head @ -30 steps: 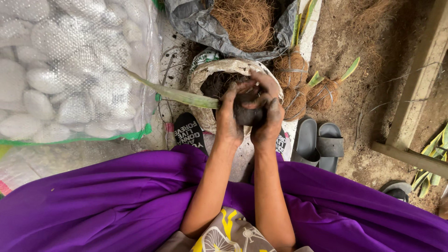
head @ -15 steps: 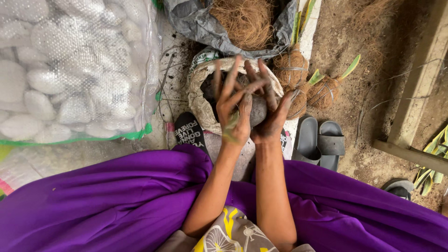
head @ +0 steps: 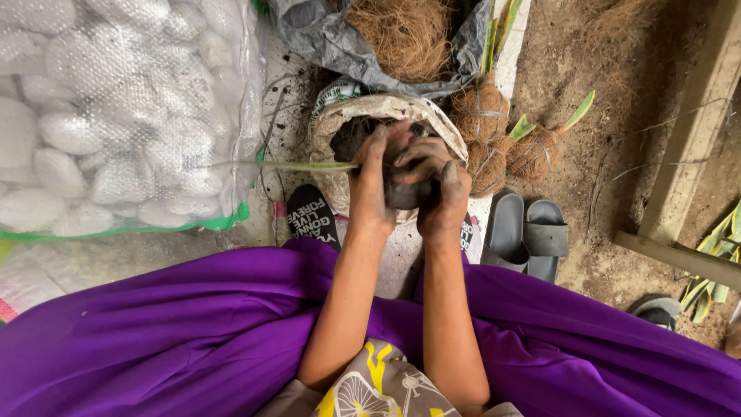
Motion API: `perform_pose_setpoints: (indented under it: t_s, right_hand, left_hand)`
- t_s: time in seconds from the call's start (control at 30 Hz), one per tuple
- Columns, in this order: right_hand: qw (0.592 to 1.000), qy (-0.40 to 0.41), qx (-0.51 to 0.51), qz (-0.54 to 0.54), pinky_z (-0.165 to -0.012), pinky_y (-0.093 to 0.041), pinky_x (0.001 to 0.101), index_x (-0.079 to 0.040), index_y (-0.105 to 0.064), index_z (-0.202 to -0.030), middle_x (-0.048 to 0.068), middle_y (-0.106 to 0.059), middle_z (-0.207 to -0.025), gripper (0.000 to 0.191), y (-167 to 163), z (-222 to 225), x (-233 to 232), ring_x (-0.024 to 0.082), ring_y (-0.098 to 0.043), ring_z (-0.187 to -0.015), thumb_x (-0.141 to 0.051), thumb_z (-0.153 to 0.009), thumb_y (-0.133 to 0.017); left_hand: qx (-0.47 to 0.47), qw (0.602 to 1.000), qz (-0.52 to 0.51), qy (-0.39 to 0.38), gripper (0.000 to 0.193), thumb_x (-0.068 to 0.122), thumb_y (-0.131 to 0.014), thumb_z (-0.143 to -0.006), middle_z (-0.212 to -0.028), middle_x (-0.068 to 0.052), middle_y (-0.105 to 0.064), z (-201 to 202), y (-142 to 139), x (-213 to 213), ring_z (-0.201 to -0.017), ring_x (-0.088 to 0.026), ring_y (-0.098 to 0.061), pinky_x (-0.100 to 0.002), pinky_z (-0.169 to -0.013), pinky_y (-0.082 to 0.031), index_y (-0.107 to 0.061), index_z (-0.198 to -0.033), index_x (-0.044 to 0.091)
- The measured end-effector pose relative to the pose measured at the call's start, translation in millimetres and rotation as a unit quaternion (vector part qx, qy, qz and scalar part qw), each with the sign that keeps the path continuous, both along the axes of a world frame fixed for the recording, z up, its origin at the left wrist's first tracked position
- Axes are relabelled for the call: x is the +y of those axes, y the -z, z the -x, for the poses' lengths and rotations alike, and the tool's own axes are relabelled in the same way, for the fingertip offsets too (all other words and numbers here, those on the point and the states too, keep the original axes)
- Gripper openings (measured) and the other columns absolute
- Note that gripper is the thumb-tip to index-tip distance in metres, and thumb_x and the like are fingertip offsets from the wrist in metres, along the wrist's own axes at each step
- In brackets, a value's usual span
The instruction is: The person sits on the floor and wraps a small plant's root ball with dark fibrous material by hand. They repeatedly press and smooth the material around the roots, occasionally adjusting the plant's position to ensure even coverage.
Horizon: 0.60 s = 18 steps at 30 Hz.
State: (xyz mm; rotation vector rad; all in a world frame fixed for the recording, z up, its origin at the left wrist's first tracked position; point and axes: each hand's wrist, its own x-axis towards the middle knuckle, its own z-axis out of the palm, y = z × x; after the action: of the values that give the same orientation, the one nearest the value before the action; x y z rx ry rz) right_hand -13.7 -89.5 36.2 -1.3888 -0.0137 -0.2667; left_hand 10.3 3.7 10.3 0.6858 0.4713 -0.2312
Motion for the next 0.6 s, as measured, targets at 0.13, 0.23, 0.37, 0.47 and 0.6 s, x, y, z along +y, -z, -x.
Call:
perform_pose_setpoints:
  t_s: [0.13, 0.23, 0.37, 0.47, 0.6]
  right_hand:
    - [0.989, 0.071, 0.014, 0.128, -0.115, -0.041, 0.0387, -0.003, -0.065, -0.099, 0.014, -0.058, -0.120, 0.068, 0, -2, 13, 0.026, -0.053, -0.119, -0.063, -0.112, -0.036]
    - [0.970, 0.102, 0.031, 0.218, -0.124, -0.040, 0.0423, -0.005, -0.063, -0.132, 0.015, -0.045, -0.148, 0.072, 2, -4, 17, 0.030, -0.046, -0.142, -0.066, -0.110, -0.033]
    - [0.995, 0.053, 0.086, 0.006, -0.130, -0.029, 0.0485, -0.009, -0.044, -0.153, 0.018, -0.033, -0.167, 0.078, 3, -13, 16, 0.036, -0.034, -0.156, -0.069, -0.104, -0.041]
    - [0.957, -0.041, 0.096, -0.269, -0.129, -0.032, 0.0532, -0.018, -0.035, -0.161, 0.017, -0.027, -0.171, 0.083, 2, -10, 2, 0.041, -0.035, -0.155, -0.072, -0.098, -0.042]
    - [0.949, -0.057, 0.160, -0.264, -0.126, -0.037, 0.0427, -0.005, -0.041, -0.159, 0.019, -0.043, -0.164, 0.100, 12, -2, -9, 0.031, -0.047, -0.150, -0.080, -0.094, -0.038]
  left_hand:
    - [-0.033, 0.998, -0.045, -0.009, 0.031, 0.025, -0.065, -0.100, -0.105, -0.010, -0.078, 12, 8, -6, -0.095, -0.020, -0.071, -0.035, -0.090, -0.057, -0.073, -0.111, -0.003]
    - [-0.118, 0.985, -0.117, -0.035, 0.019, 0.012, -0.065, -0.105, -0.101, -0.013, -0.076, 17, 12, -9, -0.094, -0.021, -0.070, -0.034, -0.090, -0.055, -0.074, -0.109, -0.004]
    - [-0.168, 0.973, -0.157, 0.006, 0.017, 0.009, -0.061, -0.102, -0.099, -0.013, -0.078, 12, 10, -4, -0.096, -0.022, -0.073, -0.037, -0.092, -0.059, -0.075, -0.102, -0.001]
    - [-0.290, 0.917, -0.270, 0.049, 0.025, 0.021, -0.058, -0.106, -0.108, -0.012, -0.078, 5, -2, -1, -0.119, -0.026, -0.071, -0.042, -0.106, -0.059, -0.077, -0.097, 0.005]
    - [-0.356, 0.779, -0.516, 0.000, 0.040, 0.040, -0.050, -0.105, -0.149, -0.013, -0.062, 3, -27, 0, -0.160, -0.036, -0.032, -0.058, -0.136, -0.018, -0.078, -0.105, 0.013]
